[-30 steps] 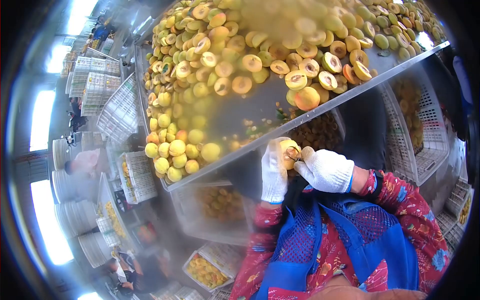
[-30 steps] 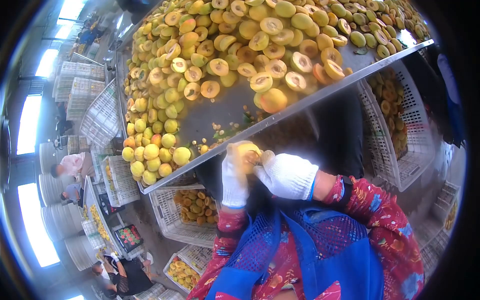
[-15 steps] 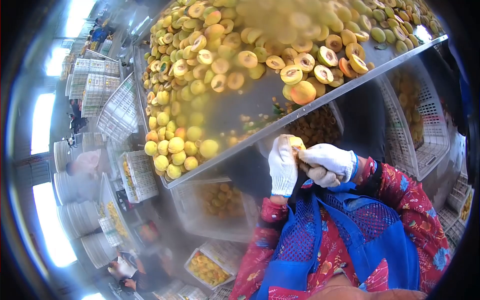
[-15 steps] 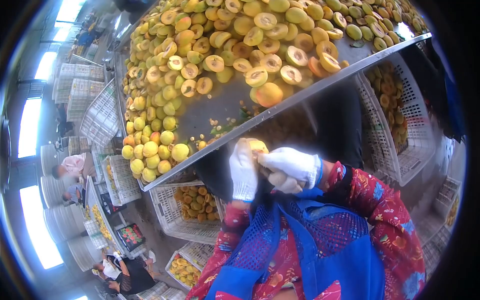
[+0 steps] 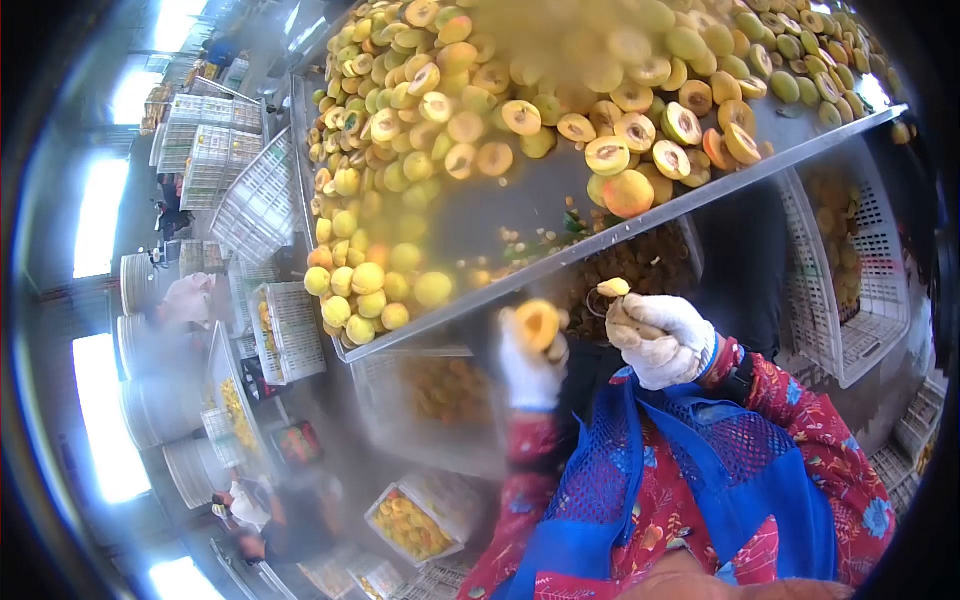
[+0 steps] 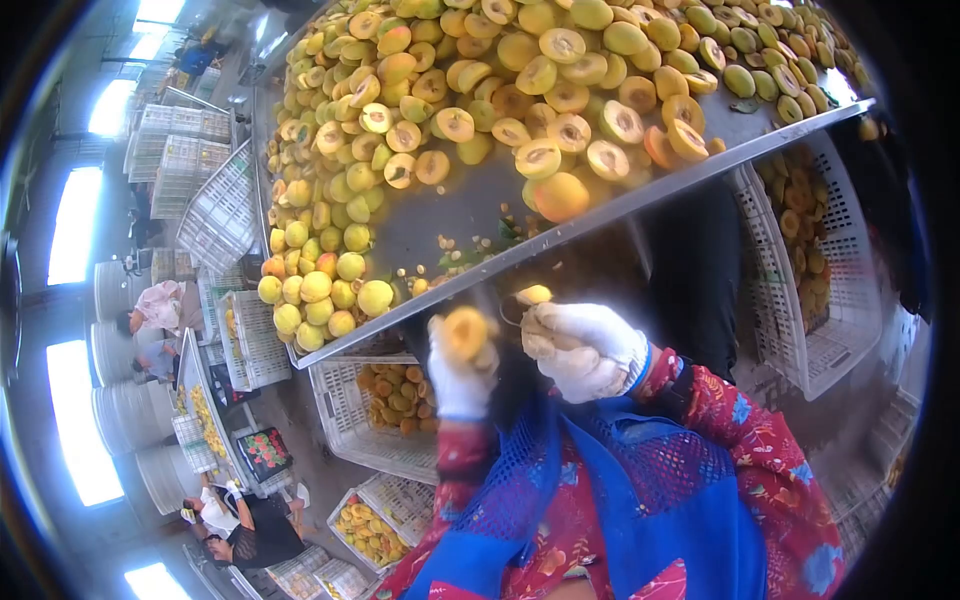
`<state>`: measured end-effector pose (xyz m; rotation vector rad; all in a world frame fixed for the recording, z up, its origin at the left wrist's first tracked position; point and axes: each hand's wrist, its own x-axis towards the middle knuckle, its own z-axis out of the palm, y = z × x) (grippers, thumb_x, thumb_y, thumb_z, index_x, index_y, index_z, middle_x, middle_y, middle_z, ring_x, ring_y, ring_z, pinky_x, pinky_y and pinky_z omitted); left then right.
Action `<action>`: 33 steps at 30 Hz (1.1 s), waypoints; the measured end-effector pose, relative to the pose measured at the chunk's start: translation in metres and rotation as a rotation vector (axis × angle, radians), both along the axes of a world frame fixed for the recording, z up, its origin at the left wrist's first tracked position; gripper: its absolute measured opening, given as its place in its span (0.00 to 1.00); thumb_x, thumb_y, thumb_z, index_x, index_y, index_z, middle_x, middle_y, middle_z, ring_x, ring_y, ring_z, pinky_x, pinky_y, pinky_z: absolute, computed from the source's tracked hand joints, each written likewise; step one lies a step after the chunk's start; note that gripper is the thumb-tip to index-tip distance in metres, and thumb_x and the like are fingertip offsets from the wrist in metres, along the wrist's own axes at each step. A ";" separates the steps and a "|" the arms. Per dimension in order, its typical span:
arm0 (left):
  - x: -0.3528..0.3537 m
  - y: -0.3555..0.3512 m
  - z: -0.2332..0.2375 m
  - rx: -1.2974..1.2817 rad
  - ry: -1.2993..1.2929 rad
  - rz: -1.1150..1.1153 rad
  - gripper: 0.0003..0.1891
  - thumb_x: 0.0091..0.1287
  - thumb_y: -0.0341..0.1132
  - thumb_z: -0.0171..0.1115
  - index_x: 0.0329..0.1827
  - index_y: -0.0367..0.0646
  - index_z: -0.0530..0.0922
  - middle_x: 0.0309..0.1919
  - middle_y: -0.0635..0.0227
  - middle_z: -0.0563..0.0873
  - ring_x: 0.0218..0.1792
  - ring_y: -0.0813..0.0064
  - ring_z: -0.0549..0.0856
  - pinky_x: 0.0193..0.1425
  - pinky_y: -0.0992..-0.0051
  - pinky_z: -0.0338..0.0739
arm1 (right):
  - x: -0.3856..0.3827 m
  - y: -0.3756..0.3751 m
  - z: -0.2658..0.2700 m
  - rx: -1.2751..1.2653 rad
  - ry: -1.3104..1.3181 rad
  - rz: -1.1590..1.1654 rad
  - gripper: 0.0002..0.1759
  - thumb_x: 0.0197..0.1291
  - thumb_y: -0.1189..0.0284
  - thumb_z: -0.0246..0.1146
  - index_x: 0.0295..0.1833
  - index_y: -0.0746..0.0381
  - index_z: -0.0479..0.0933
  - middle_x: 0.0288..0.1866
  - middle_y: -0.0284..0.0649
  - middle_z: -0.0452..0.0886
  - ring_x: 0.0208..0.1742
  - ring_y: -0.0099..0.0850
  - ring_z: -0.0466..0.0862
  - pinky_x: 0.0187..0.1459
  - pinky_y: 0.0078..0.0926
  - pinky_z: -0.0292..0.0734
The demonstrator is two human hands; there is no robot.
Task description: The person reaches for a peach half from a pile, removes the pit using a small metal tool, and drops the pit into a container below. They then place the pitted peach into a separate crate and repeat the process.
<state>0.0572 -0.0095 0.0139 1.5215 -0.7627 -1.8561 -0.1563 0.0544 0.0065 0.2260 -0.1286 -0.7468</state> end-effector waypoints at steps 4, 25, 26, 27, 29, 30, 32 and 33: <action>0.094 -0.011 0.015 -0.294 -1.514 -0.584 0.30 0.76 0.58 0.52 0.67 0.41 0.75 0.58 0.43 0.83 0.57 0.41 0.84 0.62 0.49 0.78 | -0.004 -0.004 0.005 -0.214 1.113 0.118 0.20 0.78 0.53 0.53 0.42 0.59 0.73 0.18 0.28 0.67 0.12 0.17 0.64 0.12 0.18 0.59; -0.057 -0.155 0.000 -0.227 -0.029 -0.358 0.24 0.68 0.40 0.66 0.65 0.45 0.71 0.45 0.59 0.84 0.29 0.70 0.84 0.26 0.75 0.79 | -0.023 -0.008 0.041 -0.596 1.989 -0.052 0.24 0.77 0.54 0.54 0.44 0.67 0.77 0.31 0.52 0.82 0.31 0.47 0.84 0.37 0.43 0.79; -0.049 -0.142 -0.002 -0.205 0.088 -0.327 0.22 0.69 0.42 0.65 0.64 0.46 0.73 0.43 0.60 0.84 0.27 0.72 0.83 0.24 0.78 0.77 | -0.022 -0.010 0.040 -0.669 2.070 -0.135 0.23 0.76 0.56 0.55 0.44 0.67 0.76 0.34 0.59 0.82 0.35 0.56 0.84 0.38 0.48 0.78; -0.045 -0.130 0.002 -0.146 0.110 -0.319 0.20 0.70 0.41 0.64 0.62 0.46 0.74 0.42 0.61 0.84 0.26 0.74 0.82 0.24 0.79 0.74 | -0.020 -0.011 0.045 -0.691 2.105 -0.211 0.21 0.75 0.57 0.56 0.44 0.67 0.76 0.34 0.59 0.82 0.35 0.59 0.83 0.37 0.50 0.77; -0.040 -0.101 0.016 -0.024 0.152 -0.297 0.16 0.70 0.40 0.63 0.58 0.47 0.77 0.39 0.62 0.84 0.24 0.76 0.79 0.22 0.81 0.70 | -0.014 -0.015 0.050 -0.751 2.136 -0.314 0.19 0.75 0.59 0.58 0.44 0.67 0.76 0.32 0.58 0.82 0.34 0.59 0.83 0.36 0.49 0.77; -0.042 -0.086 0.017 0.001 0.199 -0.251 0.15 0.76 0.46 0.59 0.55 0.46 0.78 0.36 0.64 0.84 0.23 0.79 0.76 0.21 0.81 0.65 | -0.010 -0.015 0.056 -0.765 2.142 -0.316 0.18 0.74 0.60 0.58 0.44 0.67 0.76 0.31 0.57 0.82 0.33 0.59 0.83 0.35 0.49 0.77; -0.041 -0.067 0.010 0.099 0.344 -0.210 0.19 0.80 0.51 0.54 0.54 0.44 0.78 0.36 0.65 0.84 0.22 0.80 0.76 0.21 0.81 0.65 | -0.002 -0.013 0.060 -0.822 2.194 -0.345 0.17 0.74 0.61 0.59 0.45 0.67 0.77 0.30 0.57 0.83 0.31 0.58 0.84 0.33 0.49 0.77; -0.042 -0.058 0.007 0.145 0.420 -0.192 0.21 0.81 0.54 0.51 0.54 0.44 0.78 0.36 0.66 0.84 0.21 0.80 0.75 0.21 0.82 0.64 | 0.003 -0.009 0.059 -0.851 2.227 -0.318 0.18 0.74 0.61 0.59 0.45 0.68 0.77 0.30 0.57 0.83 0.31 0.58 0.84 0.33 0.50 0.78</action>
